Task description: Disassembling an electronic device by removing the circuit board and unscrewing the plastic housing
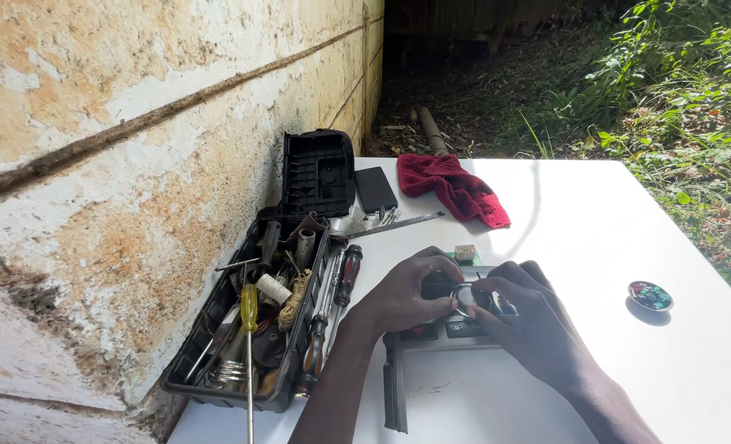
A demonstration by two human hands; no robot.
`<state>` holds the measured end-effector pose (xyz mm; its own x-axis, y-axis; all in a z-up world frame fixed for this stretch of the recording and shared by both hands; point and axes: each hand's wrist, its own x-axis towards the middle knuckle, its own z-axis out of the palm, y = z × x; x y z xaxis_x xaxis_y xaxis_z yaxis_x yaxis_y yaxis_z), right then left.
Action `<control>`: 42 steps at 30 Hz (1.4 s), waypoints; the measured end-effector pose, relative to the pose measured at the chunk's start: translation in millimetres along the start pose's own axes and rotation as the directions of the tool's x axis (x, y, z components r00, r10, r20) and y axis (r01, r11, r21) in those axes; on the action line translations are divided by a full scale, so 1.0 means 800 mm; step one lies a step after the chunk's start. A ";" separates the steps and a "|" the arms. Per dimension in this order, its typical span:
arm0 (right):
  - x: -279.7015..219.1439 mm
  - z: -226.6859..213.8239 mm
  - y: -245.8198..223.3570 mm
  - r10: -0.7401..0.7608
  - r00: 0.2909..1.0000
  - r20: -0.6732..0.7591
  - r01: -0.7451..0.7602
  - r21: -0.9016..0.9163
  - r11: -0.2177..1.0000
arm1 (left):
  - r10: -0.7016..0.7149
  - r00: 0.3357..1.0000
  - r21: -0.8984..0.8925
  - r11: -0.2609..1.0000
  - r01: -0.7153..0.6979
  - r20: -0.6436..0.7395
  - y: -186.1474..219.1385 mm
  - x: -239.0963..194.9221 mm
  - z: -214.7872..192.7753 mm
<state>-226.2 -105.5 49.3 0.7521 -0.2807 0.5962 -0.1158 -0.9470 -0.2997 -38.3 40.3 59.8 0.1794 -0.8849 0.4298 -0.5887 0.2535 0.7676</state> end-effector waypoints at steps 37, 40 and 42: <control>0.228 0.147 -0.117 -0.236 0.622 0.747 0.285 0.064 0.956 | -0.362 0.932 0.131 0.926 0.355 0.033 0.016 -0.009 0.015; 0.241 0.182 -0.094 -0.249 0.722 0.645 0.299 0.033 0.954 | -0.330 0.944 0.134 0.936 0.325 0.021 0.011 -0.012 0.012; 0.250 0.203 -0.079 -0.292 0.756 0.585 0.395 -0.054 0.917 | -0.311 0.950 0.139 0.942 0.306 0.011 0.008 -0.015 0.009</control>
<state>37.0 -76.1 66.8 0.9825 0.1554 0.1024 0.1562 -0.9877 0.0007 -49.9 49.2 55.8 0.3443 -0.9243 0.1648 -0.6088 -0.0862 0.7886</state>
